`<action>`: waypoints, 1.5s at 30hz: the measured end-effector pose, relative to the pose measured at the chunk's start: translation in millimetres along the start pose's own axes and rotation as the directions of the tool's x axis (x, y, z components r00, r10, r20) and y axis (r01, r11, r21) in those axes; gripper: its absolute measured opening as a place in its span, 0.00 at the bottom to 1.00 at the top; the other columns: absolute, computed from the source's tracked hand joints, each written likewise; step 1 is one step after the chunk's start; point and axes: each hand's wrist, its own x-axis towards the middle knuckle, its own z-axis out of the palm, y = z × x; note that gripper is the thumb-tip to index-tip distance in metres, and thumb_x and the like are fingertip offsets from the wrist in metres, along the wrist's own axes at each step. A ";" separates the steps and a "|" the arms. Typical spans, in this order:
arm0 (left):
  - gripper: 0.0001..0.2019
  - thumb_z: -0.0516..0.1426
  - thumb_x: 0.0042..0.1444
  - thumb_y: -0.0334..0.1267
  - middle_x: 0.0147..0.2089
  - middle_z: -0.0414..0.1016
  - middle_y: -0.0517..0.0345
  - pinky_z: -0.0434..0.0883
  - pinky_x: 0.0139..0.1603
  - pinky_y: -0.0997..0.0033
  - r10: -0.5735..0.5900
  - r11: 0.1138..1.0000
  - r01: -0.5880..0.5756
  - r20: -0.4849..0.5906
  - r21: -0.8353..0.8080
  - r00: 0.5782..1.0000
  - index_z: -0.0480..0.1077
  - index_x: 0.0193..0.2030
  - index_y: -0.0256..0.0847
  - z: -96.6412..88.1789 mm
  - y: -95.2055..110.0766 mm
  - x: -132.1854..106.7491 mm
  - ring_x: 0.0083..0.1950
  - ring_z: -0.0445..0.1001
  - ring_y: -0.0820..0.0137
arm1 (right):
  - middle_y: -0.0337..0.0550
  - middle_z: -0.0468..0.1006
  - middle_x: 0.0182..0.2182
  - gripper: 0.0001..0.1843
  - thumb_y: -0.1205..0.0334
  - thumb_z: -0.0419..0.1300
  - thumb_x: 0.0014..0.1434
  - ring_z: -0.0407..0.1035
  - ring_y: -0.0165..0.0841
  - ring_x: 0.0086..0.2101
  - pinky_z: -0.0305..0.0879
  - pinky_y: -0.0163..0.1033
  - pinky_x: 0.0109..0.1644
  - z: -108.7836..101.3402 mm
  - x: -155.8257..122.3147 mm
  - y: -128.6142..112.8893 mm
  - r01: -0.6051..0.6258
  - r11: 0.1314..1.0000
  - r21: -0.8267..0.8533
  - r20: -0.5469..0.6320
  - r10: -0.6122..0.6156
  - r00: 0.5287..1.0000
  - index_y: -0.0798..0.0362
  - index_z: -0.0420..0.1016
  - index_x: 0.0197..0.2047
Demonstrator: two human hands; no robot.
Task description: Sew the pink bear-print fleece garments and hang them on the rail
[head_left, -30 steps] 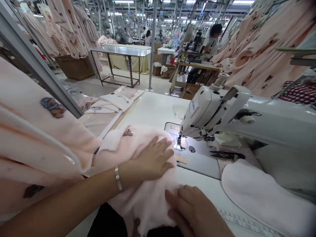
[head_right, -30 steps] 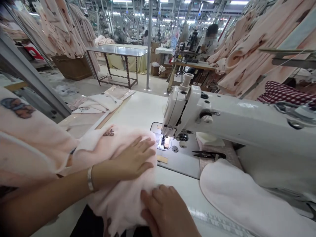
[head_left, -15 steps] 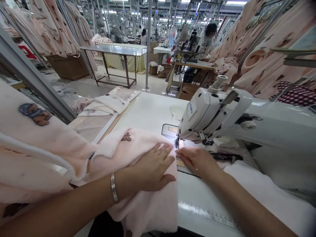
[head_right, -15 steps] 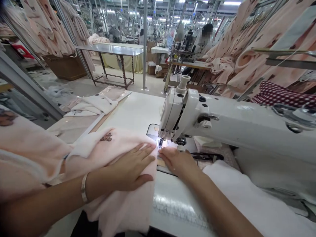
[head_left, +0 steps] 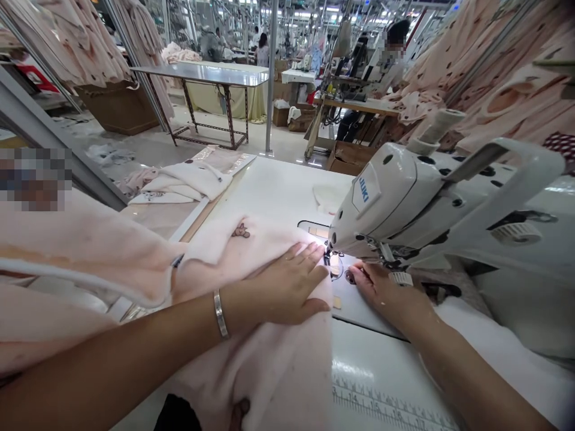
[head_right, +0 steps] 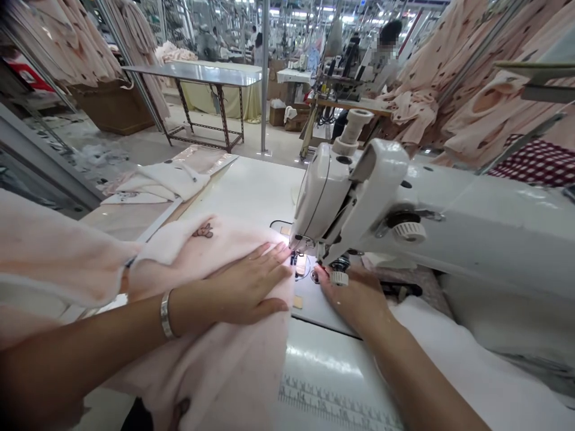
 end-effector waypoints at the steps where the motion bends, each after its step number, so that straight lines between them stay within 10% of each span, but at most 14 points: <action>1: 0.22 0.47 0.63 0.51 0.67 0.51 0.35 0.46 0.69 0.50 0.003 1.000 -0.003 0.000 0.001 1.000 0.61 0.53 0.33 0.0 0.0 0.3 0.71 0.43 0.51 | 0.49 0.77 0.30 0.22 0.45 0.46 0.63 0.73 0.45 0.35 0.63 0.52 0.45 1.4 -1.1 0.0 -0.018 1.000 -0.017 -0.006 0.018 1.000 0.49 0.75 0.34; 12: 0.08 0.52 0.54 0.23 0.40 0.70 0.52 0.67 0.45 0.64 0.091 0.992 -0.092 0.017 0.083 0.996 0.68 0.36 0.37 -16.4 35.9 -18.3 0.41 0.68 0.66 | 0.46 0.77 0.32 0.18 0.56 0.45 0.66 0.70 0.35 0.27 0.66 0.41 0.32 -24.8 -13.2 -13.0 0.252 0.967 0.024 -0.063 -0.250 0.966 0.51 0.74 0.44; 19: 0.09 0.49 0.64 0.33 0.49 0.70 0.52 0.64 0.51 0.63 0.132 0.991 -0.131 -0.109 0.015 0.985 0.71 0.44 0.39 3.4 5.0 -6.7 0.48 0.66 0.66 | 0.47 0.78 0.42 0.11 0.65 0.58 0.60 0.67 0.38 0.50 0.65 0.42 0.54 -52.5 -67.2 -77.0 0.643 0.658 0.393 -0.179 -0.631 0.755 0.59 0.73 0.45; 40: 0.10 0.50 0.64 0.34 0.43 0.70 0.56 0.64 0.46 0.70 0.042 0.995 -0.055 -0.153 -0.084 0.987 0.67 0.33 0.38 -8.8 -37.1 33.3 0.43 0.67 0.70 | 0.50 0.74 0.47 0.14 0.70 0.57 0.60 0.65 0.40 0.53 0.66 0.47 0.52 -22.8 -34.7 -52.4 0.538 0.755 0.375 -0.200 -0.501 0.842 0.56 0.71 0.50; 45: 0.07 0.49 0.64 0.33 0.43 0.70 0.56 0.64 0.49 0.68 -0.012 0.995 -0.003 -0.142 -0.103 0.990 0.67 0.36 0.38 -10.6 -34.7 32.2 0.45 0.68 0.69 | 0.47 0.72 0.38 0.11 0.59 0.57 0.61 0.68 0.39 0.39 0.64 0.47 0.41 -27.9 -34.7 -48.7 0.351 0.894 0.278 -0.154 -0.320 0.935 0.53 0.71 0.46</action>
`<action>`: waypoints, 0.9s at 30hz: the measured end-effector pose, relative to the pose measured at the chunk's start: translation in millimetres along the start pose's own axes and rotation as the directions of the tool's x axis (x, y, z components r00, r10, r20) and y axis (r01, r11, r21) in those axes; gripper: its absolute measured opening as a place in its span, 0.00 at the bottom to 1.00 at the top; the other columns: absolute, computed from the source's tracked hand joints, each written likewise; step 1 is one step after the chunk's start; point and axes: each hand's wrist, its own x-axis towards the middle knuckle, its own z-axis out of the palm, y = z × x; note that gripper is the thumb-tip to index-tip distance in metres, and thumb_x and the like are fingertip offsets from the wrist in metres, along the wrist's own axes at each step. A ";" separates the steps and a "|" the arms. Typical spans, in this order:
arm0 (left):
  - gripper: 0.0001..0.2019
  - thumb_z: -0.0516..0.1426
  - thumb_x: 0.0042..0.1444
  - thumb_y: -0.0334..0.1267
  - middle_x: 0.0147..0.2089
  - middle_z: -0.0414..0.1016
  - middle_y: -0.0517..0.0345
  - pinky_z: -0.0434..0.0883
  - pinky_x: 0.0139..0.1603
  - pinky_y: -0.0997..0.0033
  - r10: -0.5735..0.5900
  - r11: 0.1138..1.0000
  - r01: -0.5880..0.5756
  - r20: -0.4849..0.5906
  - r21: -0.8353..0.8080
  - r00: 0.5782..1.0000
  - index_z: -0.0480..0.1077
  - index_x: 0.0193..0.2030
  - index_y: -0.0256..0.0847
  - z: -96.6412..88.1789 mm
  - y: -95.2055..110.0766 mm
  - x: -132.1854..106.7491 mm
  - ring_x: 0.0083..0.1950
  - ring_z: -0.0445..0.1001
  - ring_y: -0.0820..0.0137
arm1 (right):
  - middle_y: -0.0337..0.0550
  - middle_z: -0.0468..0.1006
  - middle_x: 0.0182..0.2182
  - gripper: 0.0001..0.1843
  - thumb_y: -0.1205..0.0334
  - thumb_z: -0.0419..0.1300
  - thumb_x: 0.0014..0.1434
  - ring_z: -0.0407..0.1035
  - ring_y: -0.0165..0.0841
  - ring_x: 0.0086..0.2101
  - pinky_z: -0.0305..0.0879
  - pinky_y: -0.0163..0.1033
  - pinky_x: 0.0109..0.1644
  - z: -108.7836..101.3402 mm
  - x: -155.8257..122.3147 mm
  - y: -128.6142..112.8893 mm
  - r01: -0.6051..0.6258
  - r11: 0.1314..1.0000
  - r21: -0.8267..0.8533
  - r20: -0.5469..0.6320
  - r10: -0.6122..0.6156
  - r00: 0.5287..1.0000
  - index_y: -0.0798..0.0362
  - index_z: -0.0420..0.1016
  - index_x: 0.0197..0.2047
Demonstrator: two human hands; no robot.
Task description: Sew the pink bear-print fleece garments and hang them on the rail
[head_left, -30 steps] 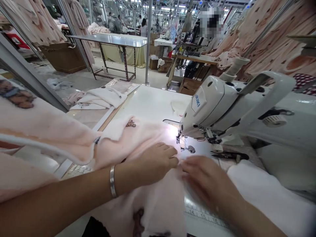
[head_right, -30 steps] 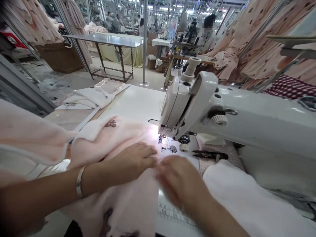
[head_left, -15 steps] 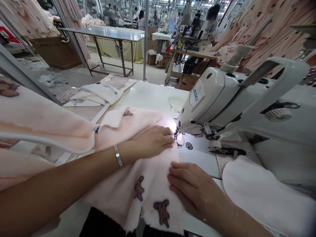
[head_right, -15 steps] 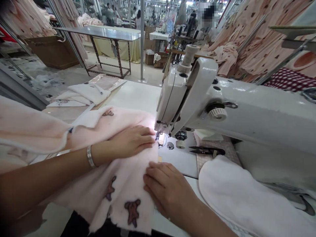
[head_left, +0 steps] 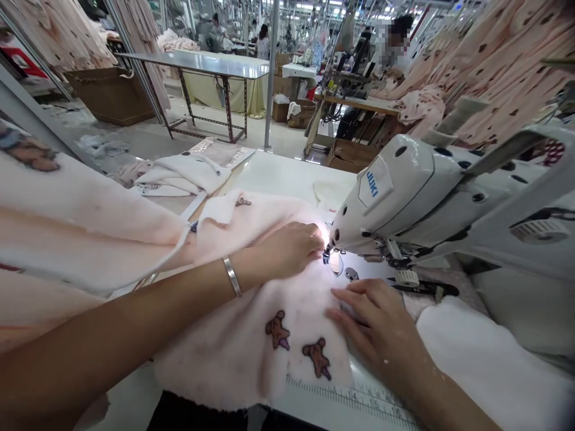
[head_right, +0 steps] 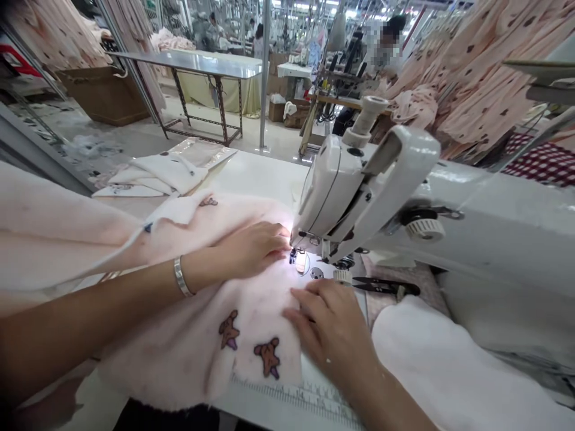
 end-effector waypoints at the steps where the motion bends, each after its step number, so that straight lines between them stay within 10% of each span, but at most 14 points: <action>1: 0.06 0.49 0.63 0.32 0.43 0.70 0.56 0.65 0.49 0.67 -0.021 1.000 0.021 0.000 0.015 1.000 0.66 0.38 0.38 -0.3 1.0 -0.5 0.45 0.68 0.69 | 0.46 0.71 0.35 0.12 0.56 0.58 0.61 0.67 0.39 0.36 0.63 0.47 0.39 -0.7 0.1 -0.7 -0.048 0.998 -0.029 0.010 0.049 0.999 0.53 0.71 0.45; 10: 0.18 0.47 0.64 0.38 0.64 0.58 0.43 0.54 0.60 0.36 -0.216 0.961 0.214 -0.010 0.173 0.976 0.55 0.59 0.38 11.6 -6.7 6.8 0.66 0.54 0.54 | 0.39 0.70 0.26 0.13 0.62 0.48 0.66 0.66 0.31 0.27 0.59 0.37 0.30 2.1 4.2 16.2 -0.038 0.994 -0.101 0.084 0.047 0.995 0.51 0.66 0.30; 17: 0.12 0.47 0.62 0.31 0.59 0.63 0.45 0.60 0.60 0.47 -0.188 0.966 0.187 -0.011 0.177 0.982 0.64 0.50 0.36 -6.4 -27.2 53.7 0.62 0.60 0.59 | 0.48 0.75 0.36 0.11 0.66 0.51 0.64 0.70 0.37 0.33 0.62 0.40 0.34 -3.1 10.2 28.4 0.053 0.988 -0.148 0.018 -0.051 0.999 0.53 0.71 0.46; 23: 0.09 0.54 0.56 0.35 0.42 0.66 0.50 0.70 0.39 0.64 -0.236 0.972 0.237 0.023 -0.003 0.971 0.65 0.44 0.37 -30.6 58.6 -23.2 0.41 0.67 0.64 | 0.46 0.72 0.36 0.13 0.56 0.53 0.64 0.63 0.36 0.36 0.60 0.43 0.38 3.3 15.7 1.8 0.184 0.980 0.073 0.133 -0.192 0.972 0.54 0.70 0.47; 27: 0.11 0.52 0.53 0.24 0.42 0.65 0.51 0.69 0.40 0.63 -0.112 0.993 0.109 0.050 0.051 0.992 0.65 0.43 0.37 -19.9 69.8 -66.6 0.40 0.65 0.66 | 0.43 0.67 0.33 0.24 0.39 0.53 0.59 0.59 0.37 0.34 0.55 0.46 0.39 4.1 17.1 -3.3 0.161 0.987 -0.016 0.265 -0.151 0.952 0.47 0.70 0.49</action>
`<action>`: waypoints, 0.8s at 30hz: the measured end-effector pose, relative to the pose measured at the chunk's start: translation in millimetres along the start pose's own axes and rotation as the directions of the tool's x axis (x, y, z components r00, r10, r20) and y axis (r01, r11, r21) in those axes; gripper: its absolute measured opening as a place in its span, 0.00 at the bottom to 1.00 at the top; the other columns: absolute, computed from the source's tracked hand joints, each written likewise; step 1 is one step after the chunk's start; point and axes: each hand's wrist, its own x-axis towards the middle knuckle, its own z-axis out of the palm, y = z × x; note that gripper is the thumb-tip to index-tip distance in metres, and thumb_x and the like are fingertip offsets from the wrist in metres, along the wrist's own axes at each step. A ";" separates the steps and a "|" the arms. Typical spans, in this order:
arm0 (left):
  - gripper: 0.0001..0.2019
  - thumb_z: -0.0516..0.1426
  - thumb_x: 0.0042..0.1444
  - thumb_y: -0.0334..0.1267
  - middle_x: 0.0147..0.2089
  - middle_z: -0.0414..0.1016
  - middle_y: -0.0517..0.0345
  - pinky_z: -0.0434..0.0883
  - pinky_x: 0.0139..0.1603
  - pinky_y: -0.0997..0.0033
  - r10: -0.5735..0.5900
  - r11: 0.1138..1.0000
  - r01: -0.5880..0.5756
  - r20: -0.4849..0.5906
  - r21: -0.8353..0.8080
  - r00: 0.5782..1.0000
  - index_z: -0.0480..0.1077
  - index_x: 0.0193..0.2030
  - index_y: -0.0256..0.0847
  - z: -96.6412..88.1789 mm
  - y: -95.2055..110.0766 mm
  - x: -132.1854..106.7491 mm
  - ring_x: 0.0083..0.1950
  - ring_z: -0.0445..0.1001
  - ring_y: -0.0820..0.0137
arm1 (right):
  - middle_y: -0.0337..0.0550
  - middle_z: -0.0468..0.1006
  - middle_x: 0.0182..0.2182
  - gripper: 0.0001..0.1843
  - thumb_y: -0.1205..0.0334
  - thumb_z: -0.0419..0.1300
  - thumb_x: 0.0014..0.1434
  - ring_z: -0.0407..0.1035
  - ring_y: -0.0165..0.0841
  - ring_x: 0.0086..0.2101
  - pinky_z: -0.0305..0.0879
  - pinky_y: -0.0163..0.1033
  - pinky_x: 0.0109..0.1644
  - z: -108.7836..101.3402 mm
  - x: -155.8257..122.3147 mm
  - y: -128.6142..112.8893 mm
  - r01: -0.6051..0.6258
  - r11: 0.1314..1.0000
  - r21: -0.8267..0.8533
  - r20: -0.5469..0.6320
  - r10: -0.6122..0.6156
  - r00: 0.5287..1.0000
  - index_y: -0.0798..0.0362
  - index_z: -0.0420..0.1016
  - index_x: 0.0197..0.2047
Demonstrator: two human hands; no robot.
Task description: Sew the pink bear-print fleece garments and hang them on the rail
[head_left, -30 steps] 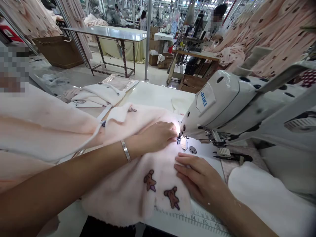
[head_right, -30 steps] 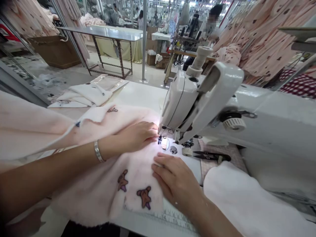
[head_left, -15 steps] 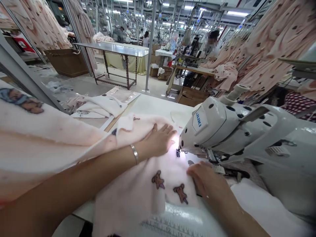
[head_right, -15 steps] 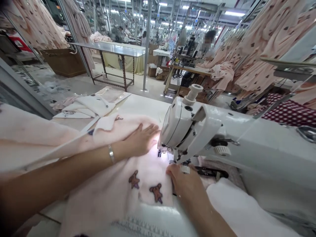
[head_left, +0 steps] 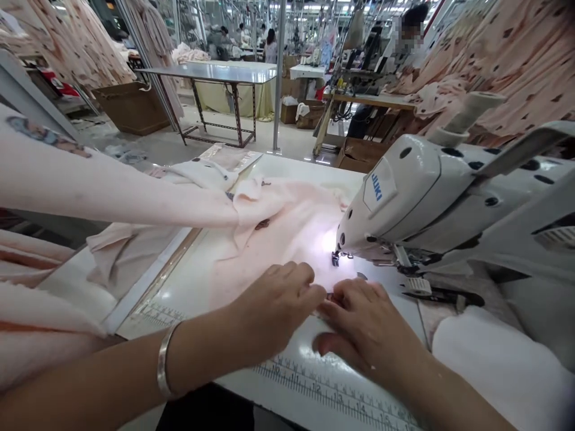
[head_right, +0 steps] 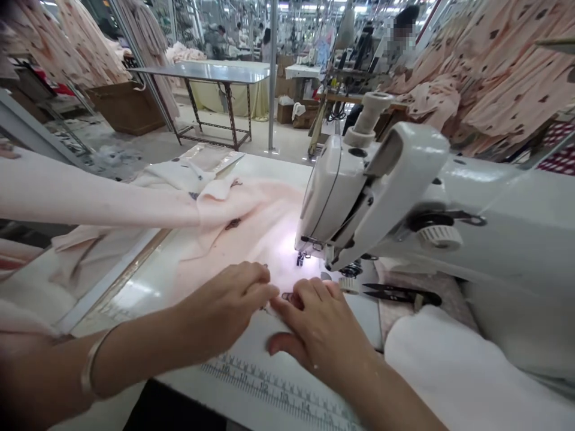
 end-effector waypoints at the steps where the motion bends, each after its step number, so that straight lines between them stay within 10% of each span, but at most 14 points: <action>1: 0.11 0.50 0.53 0.22 0.42 0.65 0.52 0.69 0.41 0.65 0.018 1.000 -0.019 -0.036 -0.004 0.999 0.65 0.41 0.37 3.1 -4.7 -2.3 0.41 0.65 0.67 | 0.42 0.65 0.33 0.26 0.38 0.52 0.59 0.58 0.36 0.34 0.54 0.46 0.39 -0.2 0.1 -0.7 0.008 1.000 -0.024 0.016 -0.008 1.000 0.45 0.68 0.53; 12: 0.09 0.53 0.61 0.34 0.31 0.63 0.59 0.60 0.27 0.73 0.109 0.994 -0.102 -0.201 0.044 0.974 0.63 0.28 0.38 8.9 -17.7 11.3 0.31 0.61 0.73 | 0.41 0.63 0.31 0.14 0.57 0.55 0.63 0.57 0.33 0.31 0.51 0.42 0.37 0.0 -3.2 -7.6 0.125 0.990 0.060 -0.059 -0.122 0.991 0.49 0.69 0.51; 24: 0.09 0.47 0.61 0.26 0.34 0.67 0.56 0.65 0.44 0.66 0.265 0.959 -0.238 -0.188 0.156 0.946 0.64 0.31 0.37 24.0 -16.1 7.5 0.39 0.65 0.69 | 0.41 0.67 0.28 0.04 0.71 0.55 0.58 0.58 0.32 0.30 0.51 0.40 0.34 5.7 -2.4 -4.8 0.099 0.973 0.209 -0.219 -0.052 0.974 0.54 0.68 0.32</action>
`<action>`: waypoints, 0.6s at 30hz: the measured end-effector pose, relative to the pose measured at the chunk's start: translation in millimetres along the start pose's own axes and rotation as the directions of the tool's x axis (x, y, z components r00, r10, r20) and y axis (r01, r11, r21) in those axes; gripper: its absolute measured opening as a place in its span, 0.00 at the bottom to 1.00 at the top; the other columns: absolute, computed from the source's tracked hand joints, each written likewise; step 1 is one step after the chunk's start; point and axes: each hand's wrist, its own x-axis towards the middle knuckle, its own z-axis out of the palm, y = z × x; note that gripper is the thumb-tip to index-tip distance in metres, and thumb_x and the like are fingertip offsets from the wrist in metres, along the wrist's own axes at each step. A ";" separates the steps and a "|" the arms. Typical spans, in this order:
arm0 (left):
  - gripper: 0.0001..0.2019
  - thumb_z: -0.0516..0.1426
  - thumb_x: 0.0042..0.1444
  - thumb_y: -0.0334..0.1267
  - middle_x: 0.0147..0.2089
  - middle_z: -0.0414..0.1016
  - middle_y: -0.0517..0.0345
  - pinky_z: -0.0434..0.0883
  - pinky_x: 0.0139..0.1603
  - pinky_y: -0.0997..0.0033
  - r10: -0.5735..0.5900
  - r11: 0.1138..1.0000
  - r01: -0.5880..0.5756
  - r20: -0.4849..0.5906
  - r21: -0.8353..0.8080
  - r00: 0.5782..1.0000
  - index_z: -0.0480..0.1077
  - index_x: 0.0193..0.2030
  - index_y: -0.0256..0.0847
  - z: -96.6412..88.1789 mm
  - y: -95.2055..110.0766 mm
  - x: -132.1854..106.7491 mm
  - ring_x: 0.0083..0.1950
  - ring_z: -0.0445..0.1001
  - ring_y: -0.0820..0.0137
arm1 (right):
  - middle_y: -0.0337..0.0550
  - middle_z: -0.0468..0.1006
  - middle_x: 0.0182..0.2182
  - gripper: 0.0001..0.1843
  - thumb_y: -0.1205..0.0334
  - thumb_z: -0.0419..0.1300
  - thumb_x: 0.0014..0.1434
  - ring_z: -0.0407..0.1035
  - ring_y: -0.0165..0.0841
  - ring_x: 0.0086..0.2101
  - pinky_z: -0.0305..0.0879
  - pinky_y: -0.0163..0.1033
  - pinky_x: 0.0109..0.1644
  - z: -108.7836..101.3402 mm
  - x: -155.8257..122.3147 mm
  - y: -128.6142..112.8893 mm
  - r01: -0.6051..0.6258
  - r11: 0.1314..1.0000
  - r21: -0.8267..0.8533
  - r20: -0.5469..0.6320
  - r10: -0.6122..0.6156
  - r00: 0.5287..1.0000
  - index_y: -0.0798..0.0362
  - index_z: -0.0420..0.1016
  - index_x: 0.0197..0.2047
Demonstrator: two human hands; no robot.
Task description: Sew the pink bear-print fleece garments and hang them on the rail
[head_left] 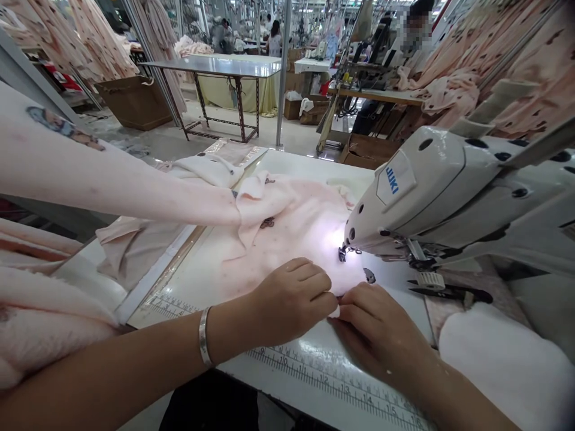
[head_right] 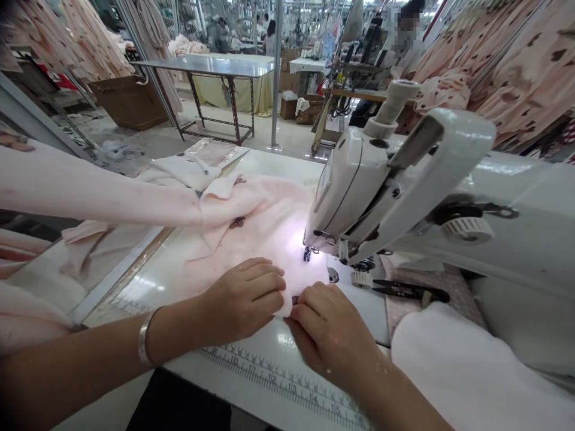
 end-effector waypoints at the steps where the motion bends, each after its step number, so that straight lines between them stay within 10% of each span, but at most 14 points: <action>1: 0.09 0.47 0.60 0.26 0.33 0.66 0.57 0.65 0.42 0.66 0.007 1.000 -0.007 0.006 0.006 1.000 0.64 0.30 0.37 1.1 0.8 0.1 0.37 0.64 0.69 | 0.41 0.67 0.28 0.05 0.71 0.55 0.58 0.58 0.32 0.30 0.51 0.40 0.33 0.6 -0.9 -0.6 0.006 1.000 0.006 0.003 -0.006 1.000 0.54 0.67 0.31; 18: 0.15 0.49 0.64 0.42 0.39 0.71 0.51 0.71 0.43 0.66 -0.167 0.965 0.193 0.154 -0.175 0.974 0.71 0.32 0.36 -6.9 4.2 2.0 0.41 0.70 0.66 | 0.42 0.65 0.28 0.04 0.74 0.55 0.57 0.53 0.32 0.30 0.47 0.40 0.31 4.9 -3.4 -0.1 0.051 0.997 -0.051 0.048 -0.049 0.998 0.57 0.69 0.35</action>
